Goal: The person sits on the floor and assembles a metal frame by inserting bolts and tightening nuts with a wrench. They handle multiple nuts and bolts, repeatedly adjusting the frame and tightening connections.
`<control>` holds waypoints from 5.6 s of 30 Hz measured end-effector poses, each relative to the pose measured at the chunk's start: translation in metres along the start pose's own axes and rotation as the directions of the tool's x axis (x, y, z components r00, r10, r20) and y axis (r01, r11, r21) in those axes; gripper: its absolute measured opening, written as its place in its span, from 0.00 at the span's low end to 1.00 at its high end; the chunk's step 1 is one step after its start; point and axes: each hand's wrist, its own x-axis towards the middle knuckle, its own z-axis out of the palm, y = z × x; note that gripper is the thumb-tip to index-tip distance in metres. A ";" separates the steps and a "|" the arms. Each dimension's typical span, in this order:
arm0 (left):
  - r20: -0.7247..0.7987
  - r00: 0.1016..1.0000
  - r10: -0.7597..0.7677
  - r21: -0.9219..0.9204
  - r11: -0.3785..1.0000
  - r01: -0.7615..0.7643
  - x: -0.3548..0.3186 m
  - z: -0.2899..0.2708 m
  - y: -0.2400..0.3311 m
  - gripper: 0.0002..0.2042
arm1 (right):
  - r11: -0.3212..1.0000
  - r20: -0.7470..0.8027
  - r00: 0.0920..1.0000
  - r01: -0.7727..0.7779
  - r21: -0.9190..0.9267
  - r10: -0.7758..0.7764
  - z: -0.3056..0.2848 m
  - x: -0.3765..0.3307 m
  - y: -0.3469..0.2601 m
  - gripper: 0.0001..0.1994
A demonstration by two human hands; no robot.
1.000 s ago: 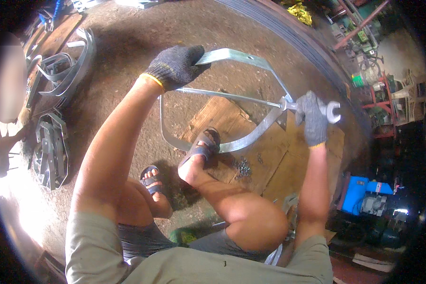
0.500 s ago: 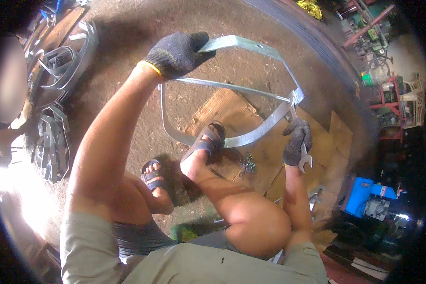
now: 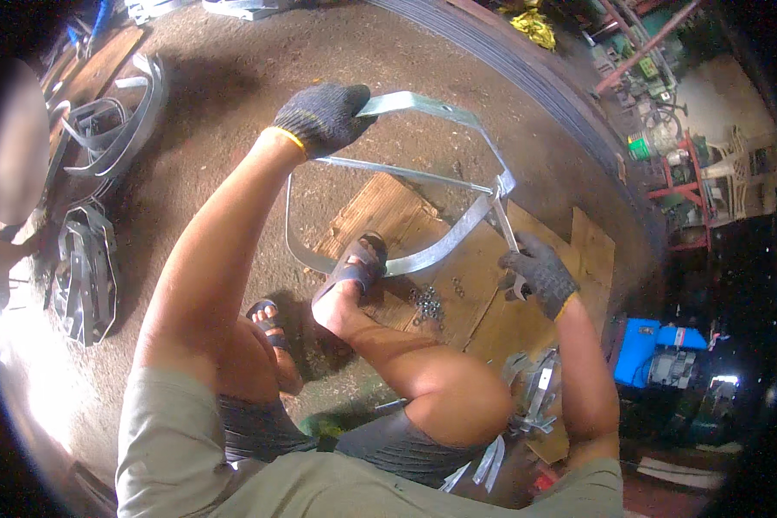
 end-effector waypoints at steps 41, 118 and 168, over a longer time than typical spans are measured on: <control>0.018 0.997 -0.071 0.063 0.996 0.069 -0.094 -0.019 0.128 0.17 | 0.839 -0.512 0.835 -0.125 -0.530 -0.199 0.019 -0.070 0.273 0.17; 0.097 0.453 -0.886 -0.371 0.390 0.843 -0.171 0.213 0.198 0.34 | 0.895 -0.619 0.660 0.409 -0.181 -0.427 -0.003 -0.018 0.062 0.20; -0.084 0.322 -0.943 -0.246 0.332 0.910 -0.267 0.336 0.000 0.05 | 0.882 -0.421 0.906 0.168 0.441 0.038 0.141 0.228 0.271 0.24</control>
